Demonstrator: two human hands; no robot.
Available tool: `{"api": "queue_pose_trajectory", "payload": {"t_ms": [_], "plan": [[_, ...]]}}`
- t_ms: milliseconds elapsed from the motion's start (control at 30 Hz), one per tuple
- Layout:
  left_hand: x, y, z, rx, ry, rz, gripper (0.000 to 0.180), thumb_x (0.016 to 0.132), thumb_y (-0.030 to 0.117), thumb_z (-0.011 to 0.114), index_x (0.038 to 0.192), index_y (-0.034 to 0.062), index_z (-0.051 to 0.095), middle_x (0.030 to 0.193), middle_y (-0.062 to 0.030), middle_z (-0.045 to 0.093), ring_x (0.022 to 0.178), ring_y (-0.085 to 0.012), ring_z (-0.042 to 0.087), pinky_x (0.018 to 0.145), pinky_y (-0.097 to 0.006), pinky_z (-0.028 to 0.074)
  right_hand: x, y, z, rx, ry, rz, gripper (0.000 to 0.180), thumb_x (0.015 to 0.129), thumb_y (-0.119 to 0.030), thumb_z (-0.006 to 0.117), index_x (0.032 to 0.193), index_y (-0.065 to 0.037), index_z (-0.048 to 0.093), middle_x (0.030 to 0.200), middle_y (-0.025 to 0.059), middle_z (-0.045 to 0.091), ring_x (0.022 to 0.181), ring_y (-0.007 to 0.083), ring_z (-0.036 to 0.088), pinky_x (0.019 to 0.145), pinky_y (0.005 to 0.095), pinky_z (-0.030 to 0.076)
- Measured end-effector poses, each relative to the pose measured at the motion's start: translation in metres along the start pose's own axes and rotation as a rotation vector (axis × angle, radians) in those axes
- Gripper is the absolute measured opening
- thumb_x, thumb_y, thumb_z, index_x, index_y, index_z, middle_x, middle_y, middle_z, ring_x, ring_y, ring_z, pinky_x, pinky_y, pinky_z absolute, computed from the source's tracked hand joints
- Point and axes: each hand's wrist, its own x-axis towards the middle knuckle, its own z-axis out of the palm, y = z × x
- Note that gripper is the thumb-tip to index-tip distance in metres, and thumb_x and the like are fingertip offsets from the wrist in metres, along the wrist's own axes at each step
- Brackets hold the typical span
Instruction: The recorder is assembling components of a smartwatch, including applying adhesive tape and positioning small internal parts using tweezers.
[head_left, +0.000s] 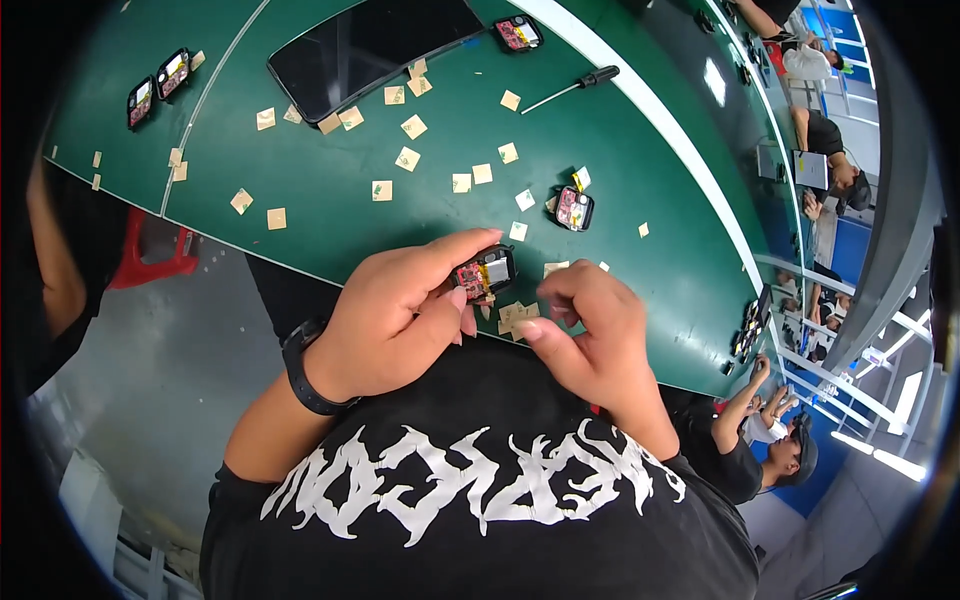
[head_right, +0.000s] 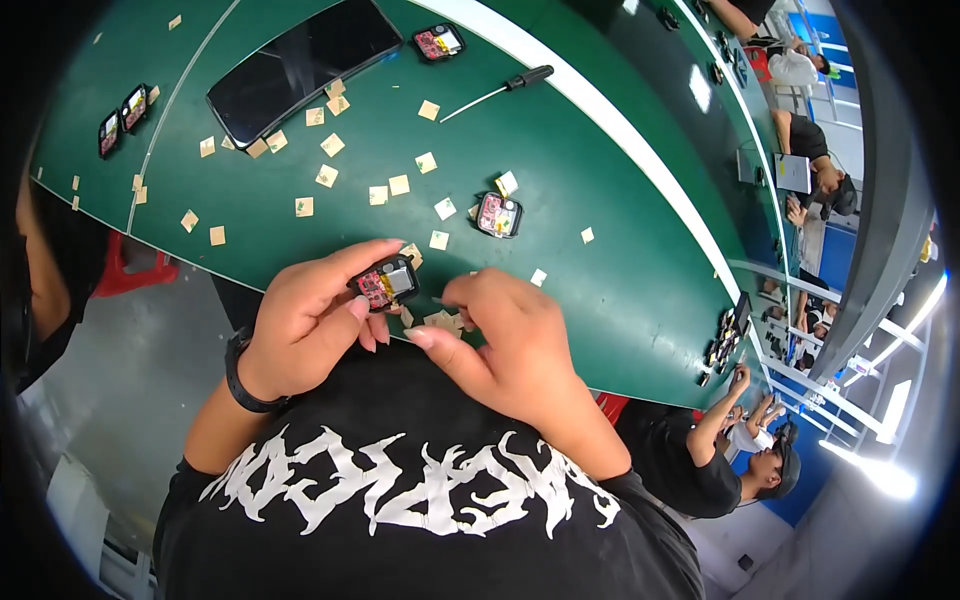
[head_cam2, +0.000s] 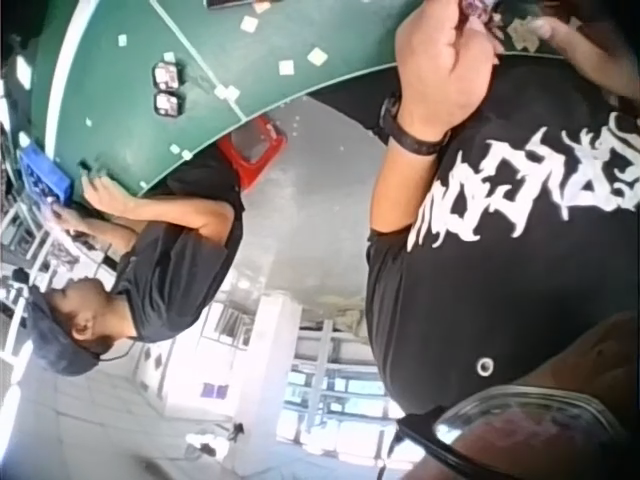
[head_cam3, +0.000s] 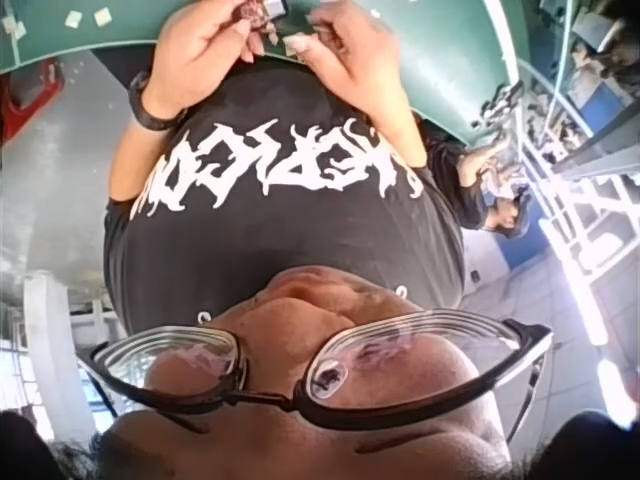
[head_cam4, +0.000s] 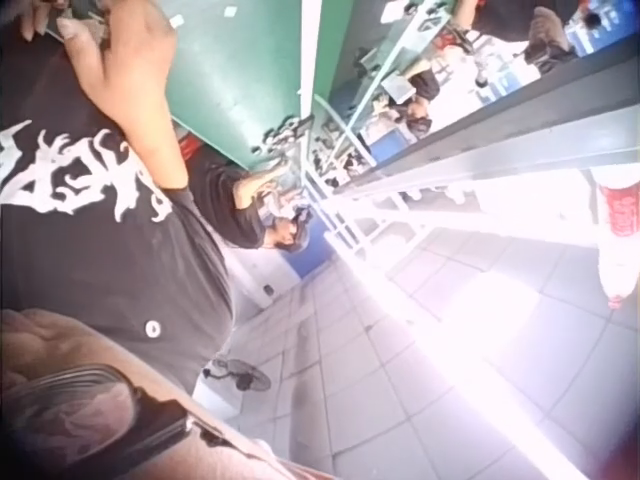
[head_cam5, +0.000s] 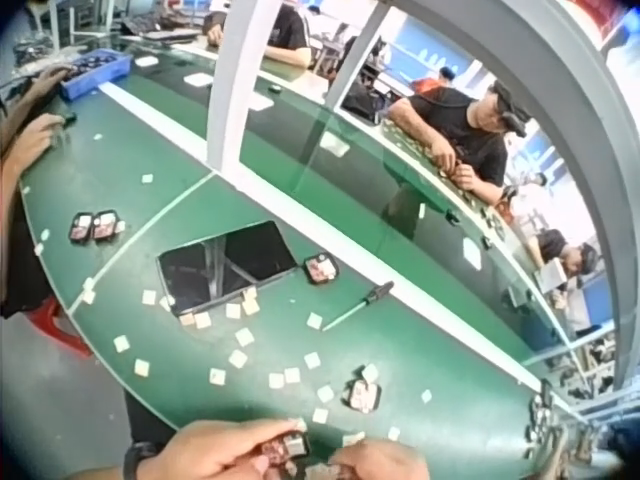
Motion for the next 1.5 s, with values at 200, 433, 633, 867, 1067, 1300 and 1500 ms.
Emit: {"api": "queue_pose_trajectory", "payload": {"t_ms": [200, 433, 633, 867, 1067, 1300, 1500], "plan": [[-0.002, -0.003, 0.002, 0.072, 0.003, 0.064, 0.052, 0.093, -0.007, 0.047, 0.144, -0.0041, 0.054, 0.102, -0.0111, 0.070, 0.074, -0.0117, 0.067, 0.068, -0.027, 0.057, 0.000, 0.013, -0.005, -0.170, 0.010, -0.301, 0.028, 0.080, -0.007, 0.078, 0.101, -0.002, 0.061, 0.094, 0.0099, 0.066, 0.075, 0.0255, 0.066, 0.057, 0.0362, 0.051], [-0.002, -0.005, 0.004, 0.235, 0.000, 0.170, 0.054, 0.091, -0.011, 0.049, 0.143, 0.0002, 0.058, 0.104, -0.0108, 0.072, 0.073, -0.0136, 0.068, 0.069, -0.028, 0.058, 0.011, 0.003, -0.012, -0.458, -0.042, -0.548, 0.021, 0.075, -0.005, 0.073, 0.095, -0.002, 0.069, 0.092, 0.0061, 0.066, 0.071, 0.0174, 0.061, 0.052, 0.0311, 0.048], [-0.001, -0.003, 0.006, 0.265, -0.001, 0.188, 0.056, 0.089, -0.014, 0.051, 0.142, 0.0009, 0.060, 0.100, -0.0102, 0.071, 0.074, -0.0138, 0.067, 0.069, -0.028, 0.057, 0.010, -0.002, -0.006, -0.509, -0.046, -0.558, 0.022, 0.073, -0.006, 0.072, 0.095, -0.001, 0.071, 0.091, 0.0057, 0.065, 0.069, 0.0170, 0.059, 0.050, 0.0298, 0.046], [-0.001, -0.002, 0.005, 0.291, -0.023, 0.199, 0.058, 0.087, -0.015, 0.051, 0.142, 0.0006, 0.060, 0.093, -0.0093, 0.069, 0.073, -0.0142, 0.067, 0.069, -0.028, 0.057, 0.009, -0.002, -0.004, -0.526, -0.052, -0.545, 0.022, 0.074, -0.006, 0.071, 0.095, 0.000, 0.070, 0.090, 0.0059, 0.064, 0.069, 0.0167, 0.058, 0.050, 0.0296, 0.046], [0.002, -0.003, -0.001, 0.216, -0.076, 0.158, 0.062, 0.083, -0.016, 0.050, 0.142, 0.0013, 0.060, 0.091, -0.0095, 0.068, 0.072, -0.0155, 0.068, 0.068, -0.029, 0.058, 0.015, -0.008, -0.008, -0.552, -0.115, -0.570, 0.018, 0.074, -0.006, 0.071, 0.091, 0.000, 0.069, 0.084, 0.0040, 0.059, 0.070, 0.0170, 0.057, 0.052, 0.0303, 0.048], [0.005, 0.004, -0.005, 0.136, -0.143, 0.064, 0.060, 0.085, -0.016, 0.049, 0.143, 0.0012, 0.059, 0.092, -0.0098, 0.069, 0.074, -0.0153, 0.070, 0.069, -0.029, 0.058, 0.020, -0.016, -0.015, -0.569, -0.183, -0.565, 0.012, 0.075, -0.007, 0.071, 0.085, -0.003, 0.065, 0.081, 0.0028, 0.056, 0.072, 0.0177, 0.057, 0.056, 0.0300, 0.051], [0.007, 0.017, -0.006, -0.112, -0.133, -0.194, 0.044, 0.099, -0.006, 0.052, 0.143, -0.0016, 0.057, 0.097, -0.0054, 0.067, 0.077, -0.0099, 0.067, 0.069, -0.025, 0.058, 0.019, -0.009, -0.017, -0.434, -0.090, -0.472, 0.014, 0.077, -0.010, 0.074, 0.089, -0.005, 0.068, 0.086, 0.0031, 0.063, 0.074, 0.0186, 0.061, 0.058, 0.0330, 0.052]]}}
